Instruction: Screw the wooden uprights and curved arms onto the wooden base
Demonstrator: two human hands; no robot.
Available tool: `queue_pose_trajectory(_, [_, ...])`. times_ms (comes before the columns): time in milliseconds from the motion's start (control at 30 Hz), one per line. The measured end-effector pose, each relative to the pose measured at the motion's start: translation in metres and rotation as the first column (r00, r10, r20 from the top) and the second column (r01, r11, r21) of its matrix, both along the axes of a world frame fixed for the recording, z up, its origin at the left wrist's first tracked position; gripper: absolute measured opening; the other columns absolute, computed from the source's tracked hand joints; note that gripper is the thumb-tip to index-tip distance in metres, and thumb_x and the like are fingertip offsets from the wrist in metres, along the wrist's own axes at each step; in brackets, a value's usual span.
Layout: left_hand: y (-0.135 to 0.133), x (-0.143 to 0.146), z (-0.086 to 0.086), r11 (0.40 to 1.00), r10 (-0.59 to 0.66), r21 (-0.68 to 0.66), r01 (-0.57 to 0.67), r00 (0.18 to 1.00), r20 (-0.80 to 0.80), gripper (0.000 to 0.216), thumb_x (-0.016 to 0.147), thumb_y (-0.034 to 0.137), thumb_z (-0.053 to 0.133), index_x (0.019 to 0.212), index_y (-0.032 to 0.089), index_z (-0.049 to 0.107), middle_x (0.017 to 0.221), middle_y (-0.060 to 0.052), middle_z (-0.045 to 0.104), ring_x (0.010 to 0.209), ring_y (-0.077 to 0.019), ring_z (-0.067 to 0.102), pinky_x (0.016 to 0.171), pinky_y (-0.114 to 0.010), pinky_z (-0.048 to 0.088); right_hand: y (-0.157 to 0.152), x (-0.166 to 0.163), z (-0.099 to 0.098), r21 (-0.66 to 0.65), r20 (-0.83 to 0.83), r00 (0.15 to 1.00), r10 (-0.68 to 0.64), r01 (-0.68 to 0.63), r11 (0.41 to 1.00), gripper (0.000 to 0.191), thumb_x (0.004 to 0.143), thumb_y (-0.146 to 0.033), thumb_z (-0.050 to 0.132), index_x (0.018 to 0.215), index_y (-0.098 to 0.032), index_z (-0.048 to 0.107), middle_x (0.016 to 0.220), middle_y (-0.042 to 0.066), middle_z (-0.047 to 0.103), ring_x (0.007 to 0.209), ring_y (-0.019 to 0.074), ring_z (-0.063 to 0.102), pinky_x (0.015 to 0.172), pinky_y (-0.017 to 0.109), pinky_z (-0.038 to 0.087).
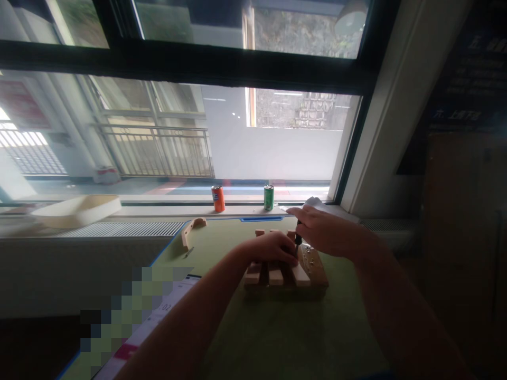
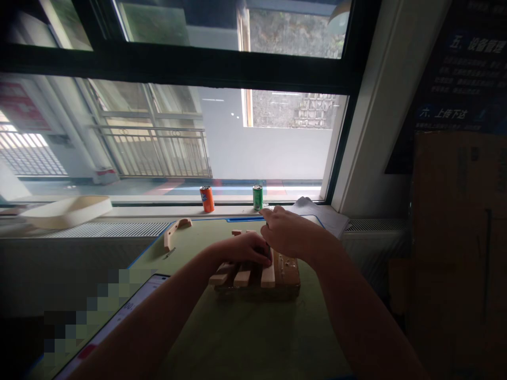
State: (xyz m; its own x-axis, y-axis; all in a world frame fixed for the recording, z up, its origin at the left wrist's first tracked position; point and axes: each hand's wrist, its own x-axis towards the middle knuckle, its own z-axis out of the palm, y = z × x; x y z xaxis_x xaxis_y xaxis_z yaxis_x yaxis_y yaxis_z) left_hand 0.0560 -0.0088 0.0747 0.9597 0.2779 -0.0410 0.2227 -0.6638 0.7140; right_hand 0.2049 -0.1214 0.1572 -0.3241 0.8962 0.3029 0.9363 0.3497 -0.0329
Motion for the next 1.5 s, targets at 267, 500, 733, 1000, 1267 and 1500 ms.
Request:
queue_pose_trajectory(267, [0.004, 0.001, -0.005, 0.999, -0.008, -0.035, 0.009, 1.000, 0.014, 0.026, 0.071, 0.036, 0.062, 0.089, 0.017, 0.067, 0.075, -0.001, 0.063, 0.064, -0.0105, 0.054, 0.060, -0.022, 0.039, 0.002, -0.005, 0.010, 0.049, 0.084, 0.985, -0.152, 0.148, 0.988, 0.031, 0.083, -0.042, 0.042, 0.087, -0.019, 0.063, 0.076, 0.005, 0.062, 0.062, 0.0131, 0.053, 0.054, 0.025, 0.032])
queue_pose_trajectory(500, [0.003, 0.002, -0.005, 0.998, -0.007, -0.054, 0.009, 0.999, 0.032, 0.025, 0.070, 0.034, 0.063, 0.088, 0.017, 0.067, 0.076, -0.001, 0.063, 0.066, -0.0108, 0.054, 0.063, -0.023, 0.040, 0.009, -0.005, 0.005, 0.115, 0.100, 0.953, -0.286, 0.274, 0.955, 0.049, 0.076, -0.062, 0.042, 0.074, -0.019, 0.065, 0.069, 0.005, 0.062, 0.062, 0.0162, 0.053, 0.053, 0.027, 0.032])
queue_pose_trajectory(733, [0.004, 0.002, -0.005, 1.000, 0.005, -0.030, -0.005, 1.000, 0.007, 0.025, 0.071, 0.035, 0.063, 0.087, 0.016, 0.068, 0.074, -0.001, 0.064, 0.064, -0.0111, 0.055, 0.061, -0.023, 0.040, 0.002, -0.008, 0.007, 0.047, 0.066, 0.993, -0.100, 0.097, 0.994, 0.037, 0.087, -0.043, 0.035, 0.091, -0.019, 0.063, 0.079, 0.006, 0.063, 0.067, 0.0141, 0.055, 0.058, 0.025, 0.034])
queue_pose_trajectory(1000, [0.004, 0.002, -0.006, 1.000, -0.004, -0.026, 0.005, 0.999, 0.032, 0.024, 0.071, 0.032, 0.063, 0.089, 0.016, 0.067, 0.077, -0.001, 0.064, 0.066, -0.0116, 0.056, 0.062, -0.023, 0.040, 0.006, -0.004, 0.007, 0.091, 0.046, 0.993, -0.110, 0.106, 0.990, 0.031, 0.088, -0.033, 0.036, 0.092, -0.019, 0.063, 0.085, 0.006, 0.063, 0.073, 0.0134, 0.055, 0.063, 0.024, 0.034])
queue_pose_trajectory(1267, [0.004, 0.001, -0.004, 0.999, -0.022, -0.048, 0.022, 1.000, 0.017, 0.024, 0.072, 0.030, 0.062, 0.092, 0.018, 0.067, 0.081, -0.002, 0.065, 0.069, -0.0122, 0.057, 0.064, -0.023, 0.041, 0.011, -0.005, 0.004, 0.157, 0.052, 0.973, -0.224, 0.213, 0.964, 0.045, 0.079, -0.058, 0.042, 0.074, -0.018, 0.063, 0.066, 0.005, 0.060, 0.060, 0.0142, 0.051, 0.054, 0.026, 0.030])
queue_pose_trajectory(1500, [0.004, 0.001, -0.005, 0.999, -0.022, -0.035, 0.022, 1.000, 0.020, 0.023, 0.072, 0.033, 0.062, 0.089, 0.018, 0.067, 0.078, -0.001, 0.065, 0.068, -0.0121, 0.057, 0.064, -0.023, 0.041, 0.004, -0.006, 0.006, 0.088, 0.061, 0.993, -0.105, 0.099, 0.991, 0.036, 0.085, -0.045, 0.038, 0.091, -0.020, 0.064, 0.080, 0.006, 0.063, 0.069, 0.0148, 0.054, 0.057, 0.025, 0.033])
